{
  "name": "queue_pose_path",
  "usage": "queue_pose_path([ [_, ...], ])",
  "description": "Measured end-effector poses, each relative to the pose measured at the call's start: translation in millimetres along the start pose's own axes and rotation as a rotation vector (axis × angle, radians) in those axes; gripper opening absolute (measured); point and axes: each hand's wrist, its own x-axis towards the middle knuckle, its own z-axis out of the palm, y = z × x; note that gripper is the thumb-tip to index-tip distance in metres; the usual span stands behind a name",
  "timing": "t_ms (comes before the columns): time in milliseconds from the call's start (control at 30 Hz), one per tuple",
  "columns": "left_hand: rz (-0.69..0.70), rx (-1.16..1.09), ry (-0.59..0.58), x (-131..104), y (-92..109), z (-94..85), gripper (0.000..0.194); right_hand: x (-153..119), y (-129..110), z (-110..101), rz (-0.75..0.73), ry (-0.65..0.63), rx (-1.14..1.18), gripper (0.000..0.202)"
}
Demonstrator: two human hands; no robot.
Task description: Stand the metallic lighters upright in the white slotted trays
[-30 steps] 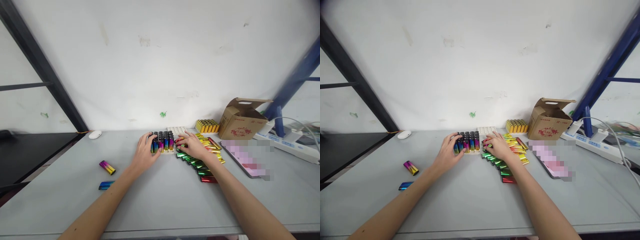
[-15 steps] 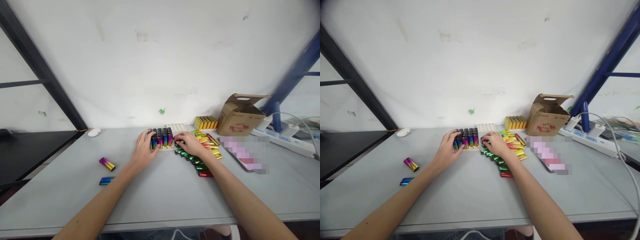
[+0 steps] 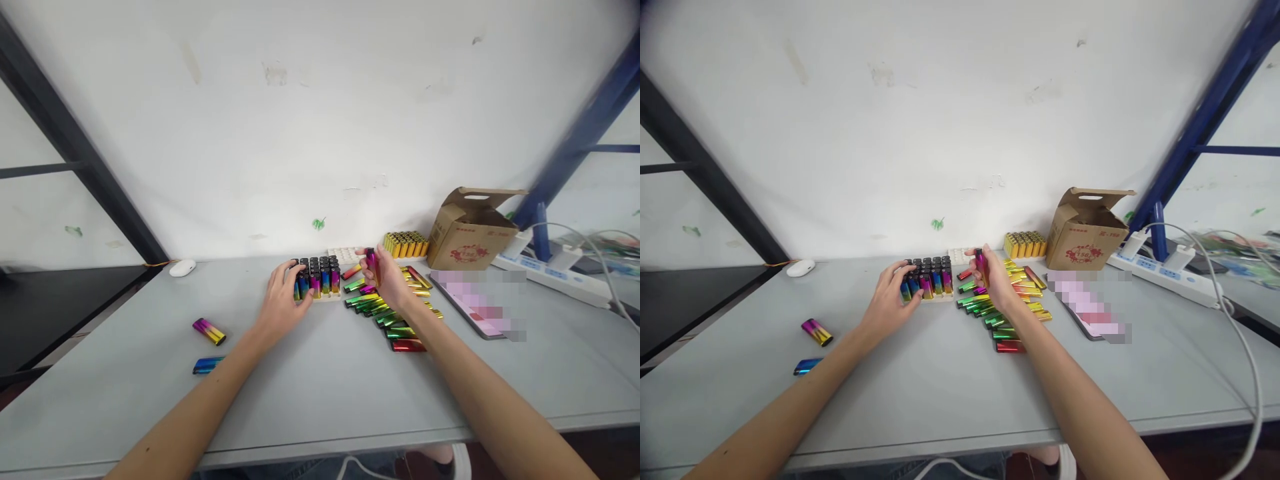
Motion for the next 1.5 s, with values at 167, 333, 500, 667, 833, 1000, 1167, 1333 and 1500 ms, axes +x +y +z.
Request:
queue_pose_path([
  [167, -0.022, -0.01, -0.008, 0, 1, -1.5, 0.04, -2, 5, 4, 0.064, -0.003, 0.043, 0.043],
  [333, -0.023, -0.008, -0.011, 0, 1, -2.0, 0.039, -5, 3, 5, 0.21, -0.04, 0.132, 0.04],
  [500, -0.016, -0.026, 0.011, 0, -1, -0.7, 0.036, -9, 0, 7, 0.321, -0.117, 0.124, 0.038],
  [667, -0.018, -0.033, 0.018, 0, -1, -1.0, 0.035, -11, 6, 17, 0.304, -0.124, 0.135, 0.03],
  [833, -0.017, -0.034, 0.028, 0, -1, -0.8, 0.035, -12, 10, 23, 0.251, -0.069, 0.129, 0.022],
  [1000, -0.024, -0.042, 0.027, 0, -2, -1.1, 0.035, -11, 14, 19, 0.206, -0.075, 0.109, 0.024],
  [1167, -0.028, -0.041, 0.019, 0, -1, -2.0, 0.034, -11, 14, 16, 0.179, -0.125, 0.091, 0.03],
  [1333, -0.028, -0.039, 0.02, 0, -1, -1.7, 0.033, -15, 13, 23, 0.16, -0.115, 0.037, 0.024],
  [1500, -0.028, -0.043, 0.032, 0, -1, -0.7, 0.034, -16, 20, 27, 0.16, -0.097, 0.031, 0.025],
])
